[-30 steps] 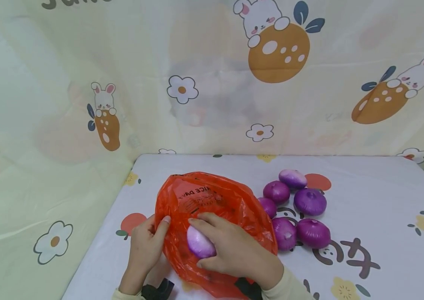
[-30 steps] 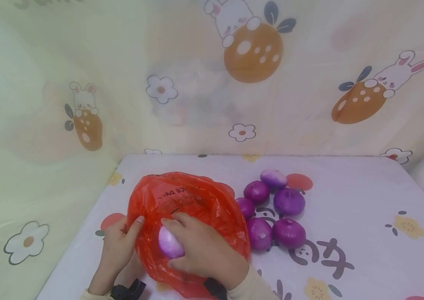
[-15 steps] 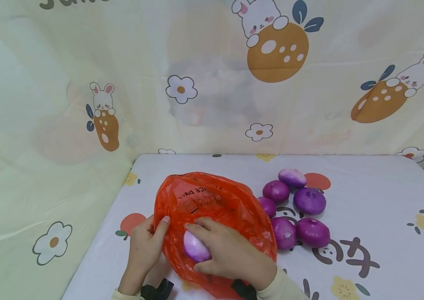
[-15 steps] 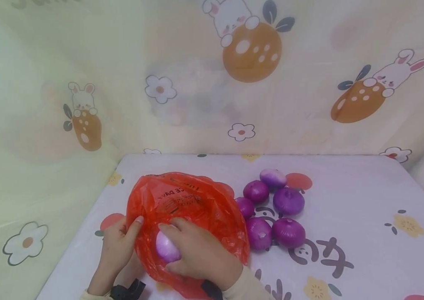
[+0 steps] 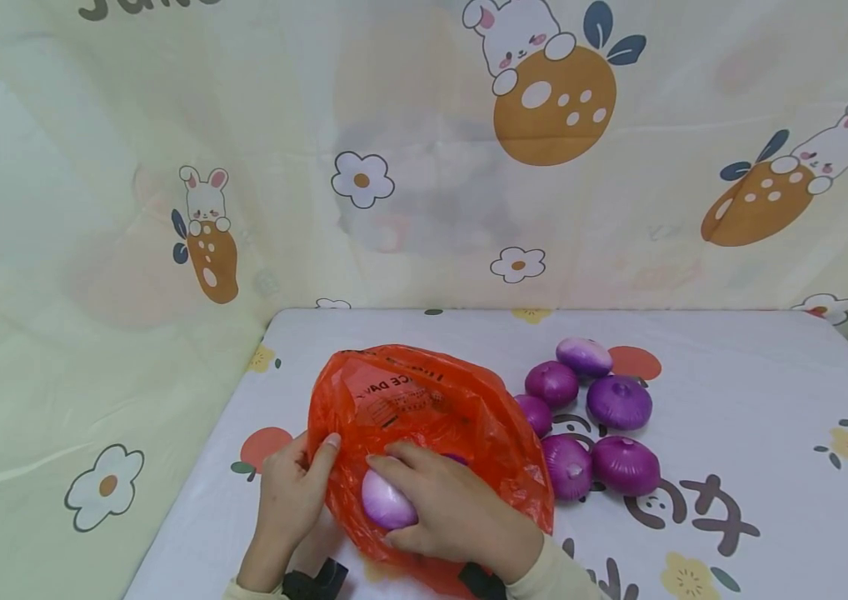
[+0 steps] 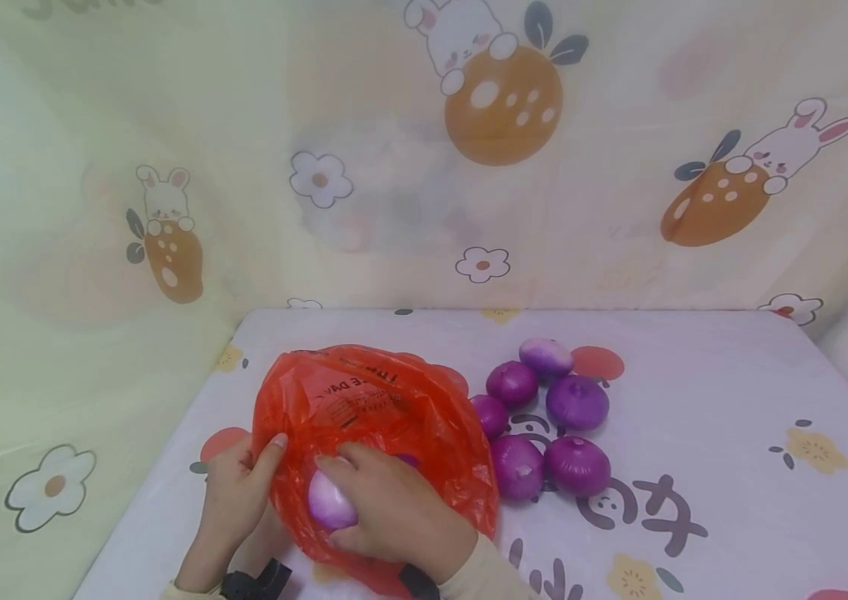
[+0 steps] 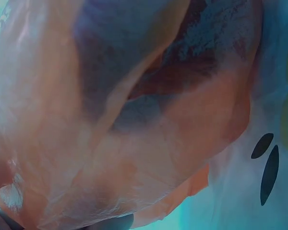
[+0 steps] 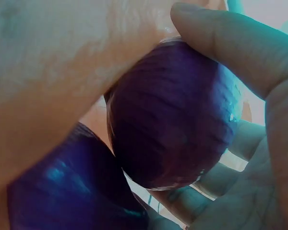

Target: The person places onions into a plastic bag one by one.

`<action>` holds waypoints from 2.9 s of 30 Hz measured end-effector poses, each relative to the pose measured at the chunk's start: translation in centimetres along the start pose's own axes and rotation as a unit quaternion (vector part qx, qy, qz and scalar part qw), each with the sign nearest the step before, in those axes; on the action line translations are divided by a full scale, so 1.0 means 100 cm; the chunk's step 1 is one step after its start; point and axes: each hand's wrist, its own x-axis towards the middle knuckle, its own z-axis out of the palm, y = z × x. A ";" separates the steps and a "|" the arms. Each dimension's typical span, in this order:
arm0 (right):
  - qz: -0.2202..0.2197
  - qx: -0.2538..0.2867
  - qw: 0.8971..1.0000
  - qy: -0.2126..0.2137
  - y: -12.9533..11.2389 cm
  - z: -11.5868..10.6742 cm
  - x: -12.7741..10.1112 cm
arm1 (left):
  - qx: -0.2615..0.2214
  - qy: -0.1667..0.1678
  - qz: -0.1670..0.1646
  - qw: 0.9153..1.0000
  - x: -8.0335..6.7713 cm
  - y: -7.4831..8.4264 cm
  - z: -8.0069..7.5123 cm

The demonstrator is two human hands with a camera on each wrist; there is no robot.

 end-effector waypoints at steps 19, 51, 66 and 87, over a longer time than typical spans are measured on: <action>0.016 -0.045 0.999 -0.018 0.000 0.013 0.004 | -0.003 -0.006 -0.006 1.000 -0.001 0.002 0.001; 0.065 -0.011 0.978 0.198 0.043 -0.079 -0.082 | 0.006 -0.003 -0.013 1.000 -0.001 -0.001 0.002; 0.186 -0.039 0.961 0.201 0.124 -0.078 -0.136 | 0.007 -0.001 -0.005 1.000 -0.001 -0.002 0.002; 0.271 -0.015 0.953 0.134 0.150 -0.059 -0.145 | 0.005 -0.005 -0.004 1.000 -0.001 -0.003 0.002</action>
